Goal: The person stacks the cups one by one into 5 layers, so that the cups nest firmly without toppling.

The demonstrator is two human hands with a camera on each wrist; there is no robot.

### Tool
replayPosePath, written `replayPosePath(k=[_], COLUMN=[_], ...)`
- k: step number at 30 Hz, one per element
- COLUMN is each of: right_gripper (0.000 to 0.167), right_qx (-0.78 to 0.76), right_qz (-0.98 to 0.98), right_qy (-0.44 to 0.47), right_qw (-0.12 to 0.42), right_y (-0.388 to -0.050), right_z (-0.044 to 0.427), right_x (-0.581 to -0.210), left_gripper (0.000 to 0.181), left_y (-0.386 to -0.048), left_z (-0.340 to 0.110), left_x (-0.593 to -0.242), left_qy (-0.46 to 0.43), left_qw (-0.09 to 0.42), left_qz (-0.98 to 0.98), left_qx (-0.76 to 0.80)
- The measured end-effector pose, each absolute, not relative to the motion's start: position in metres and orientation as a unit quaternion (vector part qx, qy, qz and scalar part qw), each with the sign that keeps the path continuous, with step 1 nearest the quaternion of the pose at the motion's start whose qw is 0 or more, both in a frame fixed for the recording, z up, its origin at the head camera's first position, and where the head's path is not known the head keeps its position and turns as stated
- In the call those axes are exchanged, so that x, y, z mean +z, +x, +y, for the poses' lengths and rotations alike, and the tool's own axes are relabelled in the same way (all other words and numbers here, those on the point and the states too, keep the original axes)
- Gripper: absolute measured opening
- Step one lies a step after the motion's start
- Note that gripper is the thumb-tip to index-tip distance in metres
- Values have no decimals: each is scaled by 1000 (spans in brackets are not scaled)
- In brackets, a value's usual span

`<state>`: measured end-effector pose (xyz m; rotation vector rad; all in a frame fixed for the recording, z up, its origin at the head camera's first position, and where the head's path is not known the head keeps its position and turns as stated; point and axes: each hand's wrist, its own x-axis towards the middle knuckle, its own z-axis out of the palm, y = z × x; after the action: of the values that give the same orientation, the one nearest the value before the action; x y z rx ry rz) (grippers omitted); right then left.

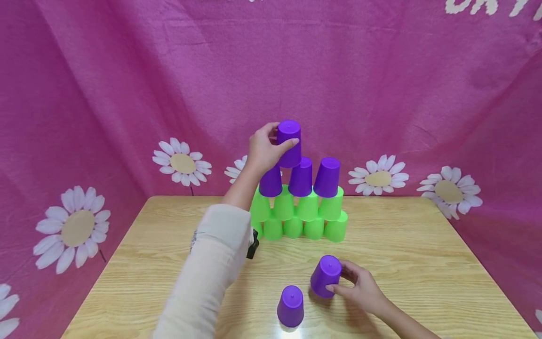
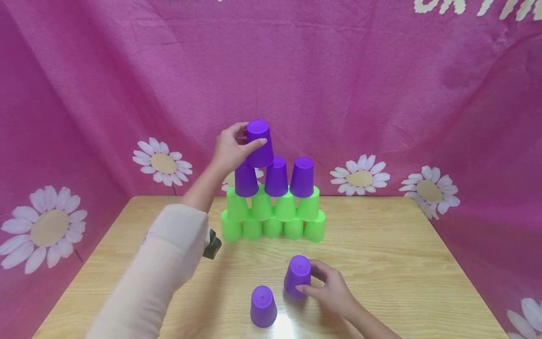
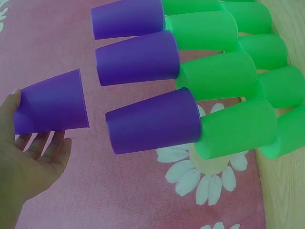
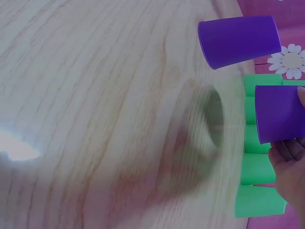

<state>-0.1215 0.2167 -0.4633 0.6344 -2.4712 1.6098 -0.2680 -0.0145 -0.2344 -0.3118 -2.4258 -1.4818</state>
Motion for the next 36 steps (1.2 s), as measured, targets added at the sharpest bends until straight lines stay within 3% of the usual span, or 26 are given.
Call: replayPosePath(k=[36], right_gripper=[43], right_qx=[536], right_qz=[-811], right_qy=[223], right_qw=[72], right_y=[-136], right_z=[216], right_x=[-438], left_gripper=[54], left_y=[-282], left_z=[-13], left_x=[-247], left_qy=[-93], left_qw=[143], left_qz=[-852], left_qx=[-495])
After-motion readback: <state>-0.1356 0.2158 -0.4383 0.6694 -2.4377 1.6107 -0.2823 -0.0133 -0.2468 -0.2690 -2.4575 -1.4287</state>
